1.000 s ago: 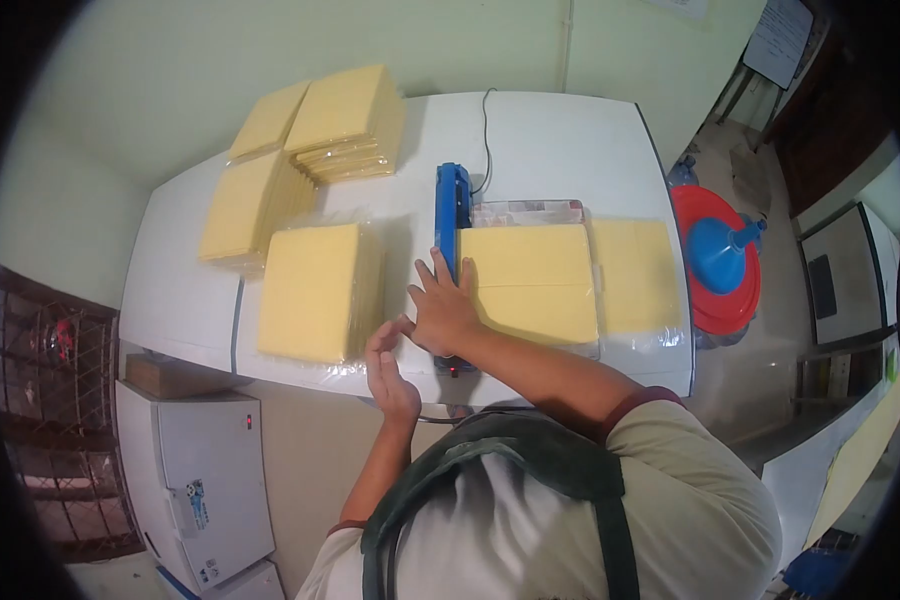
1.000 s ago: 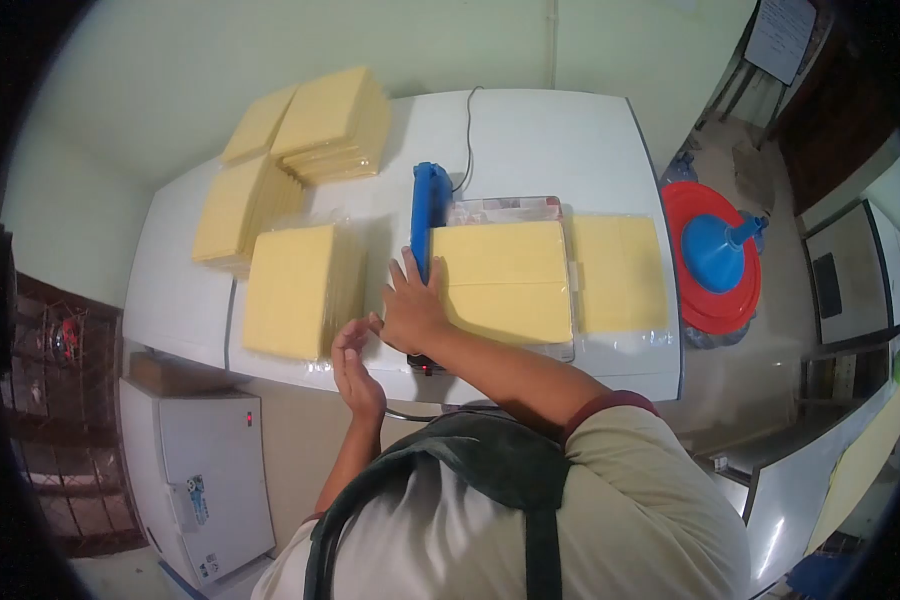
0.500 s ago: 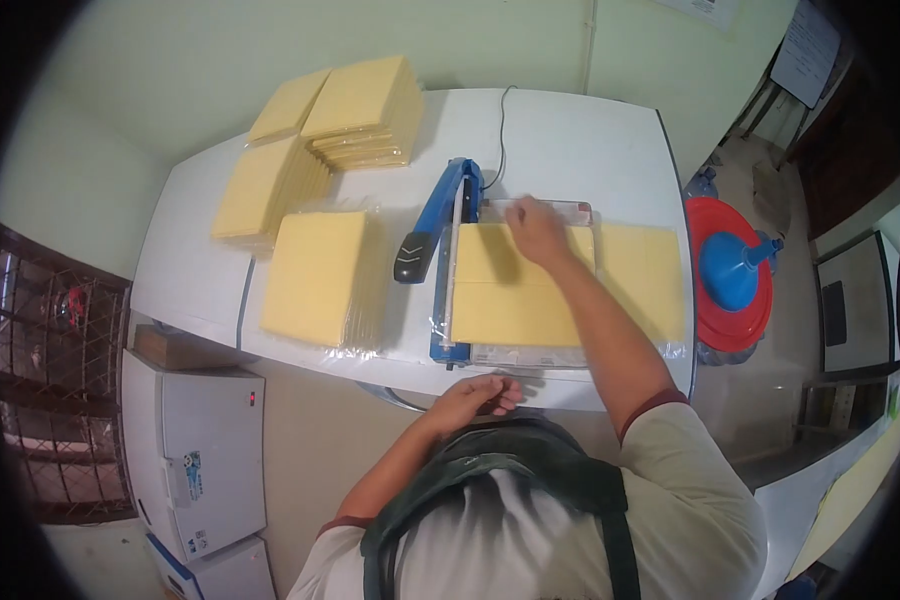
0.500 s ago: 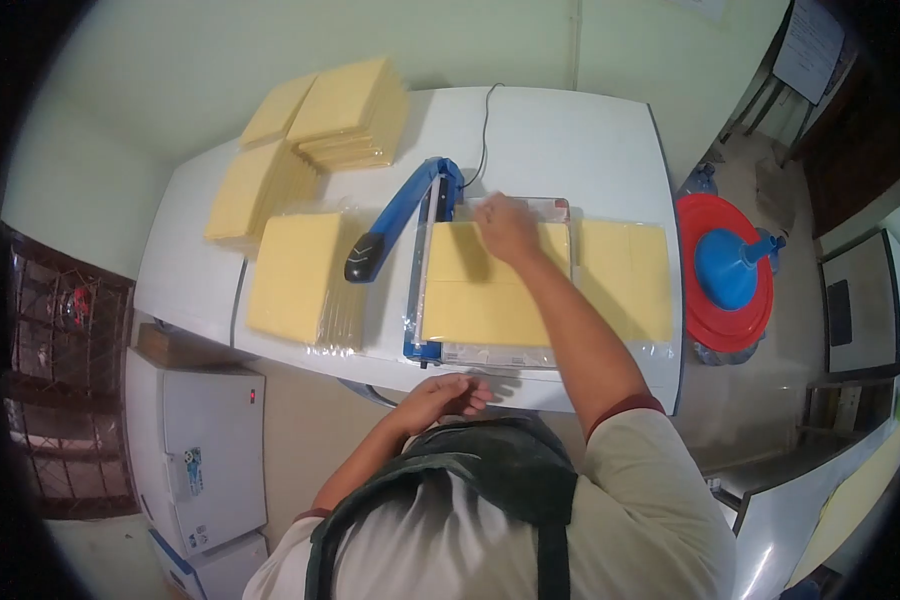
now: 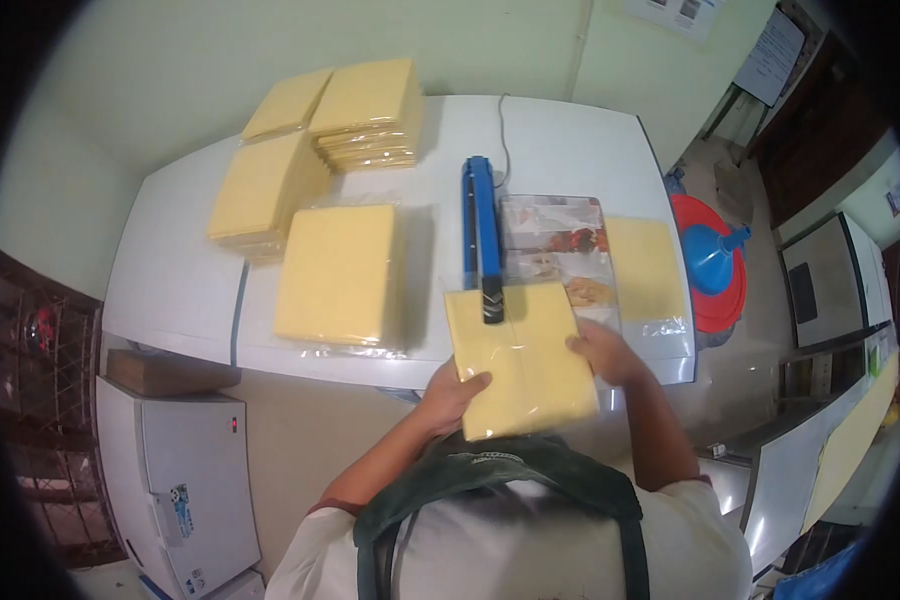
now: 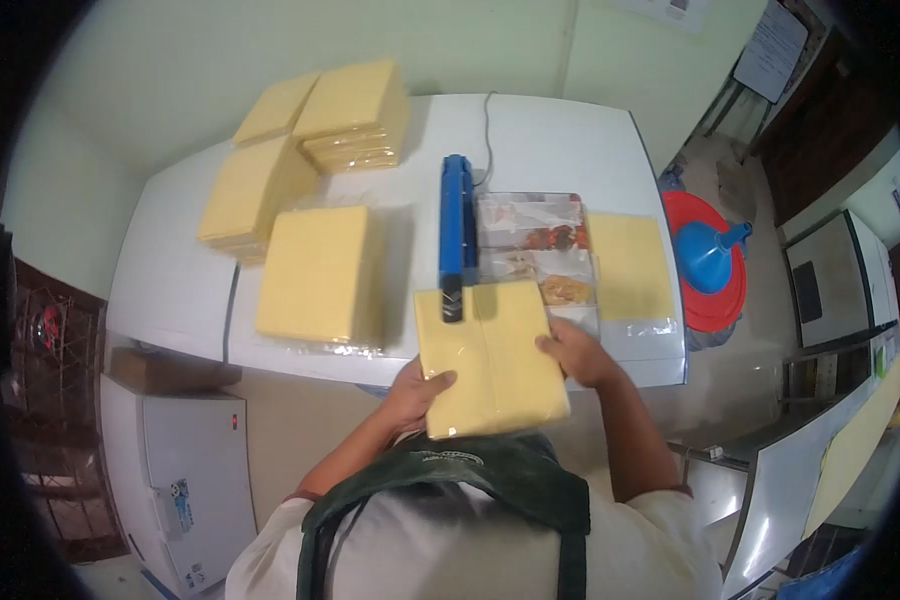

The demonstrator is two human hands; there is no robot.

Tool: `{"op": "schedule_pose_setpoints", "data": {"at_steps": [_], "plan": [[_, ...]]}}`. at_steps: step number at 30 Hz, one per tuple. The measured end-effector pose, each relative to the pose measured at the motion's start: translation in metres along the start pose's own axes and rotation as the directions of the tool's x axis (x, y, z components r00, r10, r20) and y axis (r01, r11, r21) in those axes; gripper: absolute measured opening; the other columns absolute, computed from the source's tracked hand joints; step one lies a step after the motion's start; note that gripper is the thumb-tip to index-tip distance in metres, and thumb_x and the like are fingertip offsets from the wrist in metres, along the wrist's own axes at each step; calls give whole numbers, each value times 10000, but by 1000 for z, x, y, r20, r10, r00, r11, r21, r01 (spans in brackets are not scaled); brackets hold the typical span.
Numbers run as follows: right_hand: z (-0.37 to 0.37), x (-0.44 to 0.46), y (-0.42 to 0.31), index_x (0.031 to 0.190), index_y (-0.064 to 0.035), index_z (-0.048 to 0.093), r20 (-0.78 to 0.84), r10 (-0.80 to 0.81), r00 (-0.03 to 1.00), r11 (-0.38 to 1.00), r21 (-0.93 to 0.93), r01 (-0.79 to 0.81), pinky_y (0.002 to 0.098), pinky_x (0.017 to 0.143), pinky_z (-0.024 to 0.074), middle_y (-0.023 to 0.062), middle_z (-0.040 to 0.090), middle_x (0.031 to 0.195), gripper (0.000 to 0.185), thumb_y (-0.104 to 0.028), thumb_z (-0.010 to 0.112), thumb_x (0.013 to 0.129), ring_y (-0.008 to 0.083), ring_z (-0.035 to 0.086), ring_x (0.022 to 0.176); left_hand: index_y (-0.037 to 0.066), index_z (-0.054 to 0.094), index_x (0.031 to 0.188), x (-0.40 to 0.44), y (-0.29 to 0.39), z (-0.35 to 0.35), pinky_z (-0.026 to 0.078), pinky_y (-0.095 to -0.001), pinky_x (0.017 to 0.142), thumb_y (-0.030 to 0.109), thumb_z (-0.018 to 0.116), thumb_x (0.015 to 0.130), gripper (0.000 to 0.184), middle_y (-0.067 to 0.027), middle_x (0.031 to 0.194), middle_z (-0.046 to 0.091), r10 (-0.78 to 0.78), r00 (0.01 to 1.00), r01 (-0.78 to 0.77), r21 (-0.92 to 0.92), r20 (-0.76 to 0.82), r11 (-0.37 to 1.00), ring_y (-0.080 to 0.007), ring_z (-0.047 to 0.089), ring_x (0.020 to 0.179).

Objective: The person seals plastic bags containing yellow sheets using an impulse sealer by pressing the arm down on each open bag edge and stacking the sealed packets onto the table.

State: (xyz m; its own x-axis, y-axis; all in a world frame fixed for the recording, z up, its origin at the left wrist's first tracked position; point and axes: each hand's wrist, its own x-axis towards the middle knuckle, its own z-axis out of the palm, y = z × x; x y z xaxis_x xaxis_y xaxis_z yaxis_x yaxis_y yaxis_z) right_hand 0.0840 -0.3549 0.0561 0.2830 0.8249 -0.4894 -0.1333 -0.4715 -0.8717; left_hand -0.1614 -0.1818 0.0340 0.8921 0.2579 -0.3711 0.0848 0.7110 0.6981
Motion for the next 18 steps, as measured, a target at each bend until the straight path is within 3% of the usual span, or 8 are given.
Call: {"op": "schedule_pose_setpoints", "data": {"at_steps": [3,5,8,10,14,16,17,18], "plan": [[71,3,18,1417,-1,423,44,-123,991,965,240,109,333,908,498,98,614,1218,452,-145,541,1006,146,589,1102,-31,407,1427,-53,52,-28,467,-364,1018,64,607,952,523,-129,1315,583,95,994,-59,463,-54,885,-231,570,1210],[123,15,4,1418,0,417,77,-231,970,913,361,189,330,935,487,92,594,1254,460,-132,556,999,151,578,1124,-36,409,1435,-87,86,-51,454,-353,1025,62,606,948,534,-127,1330,580,174,979,-85,563,-105,822,-218,564,1213],[194,39,-31,1414,8,401,45,-412,910,833,424,356,332,988,464,84,565,1299,467,-104,569,992,156,545,1186,-47,406,1461,-109,128,-127,441,-329,1030,48,586,953,547,-139,1373,562,435,860,44,889,-266,456,-185,544,1221],[219,68,-66,1329,36,454,-38,-454,890,872,185,453,339,939,485,114,606,1237,408,-126,590,981,163,593,1115,-53,391,1473,-115,185,-116,445,-312,1027,40,556,964,543,-144,1386,557,503,845,-221,738,-181,637,-189,555,1222],[234,151,-118,1261,49,491,-168,-461,871,864,139,484,360,879,509,176,663,1087,448,-212,653,936,234,662,999,-32,422,1458,-84,237,-151,482,-309,950,97,523,987,499,-172,1313,599,583,800,-371,645,-143,668,-204,606,1141],[231,161,-129,1273,52,487,-262,-432,863,901,-94,423,373,862,515,191,664,1063,505,-263,670,922,264,668,972,8,442,1454,-68,246,-163,488,-384,908,165,518,989,496,-241,1208,612,562,771,139,941,-299,309,-290,615,1073],[229,164,-129,1284,55,484,-344,-405,847,900,-313,303,386,845,522,207,666,1039,564,-314,687,909,294,674,946,8,442,1454,-53,235,-187,488,-384,908,165,518,989,496,-241,1208,612,557,778,135,943,-291,303,-290,615,1073],[229,163,-119,1284,55,484,-350,-399,847,903,-309,297,386,845,522,207,666,1039,564,-314,687,909,294,674,946,31,456,1445,-34,212,-225,488,-426,889,159,487,994,470,-273,1180,600,700,700,196,981,-144,6,-331,612,1038]]}}
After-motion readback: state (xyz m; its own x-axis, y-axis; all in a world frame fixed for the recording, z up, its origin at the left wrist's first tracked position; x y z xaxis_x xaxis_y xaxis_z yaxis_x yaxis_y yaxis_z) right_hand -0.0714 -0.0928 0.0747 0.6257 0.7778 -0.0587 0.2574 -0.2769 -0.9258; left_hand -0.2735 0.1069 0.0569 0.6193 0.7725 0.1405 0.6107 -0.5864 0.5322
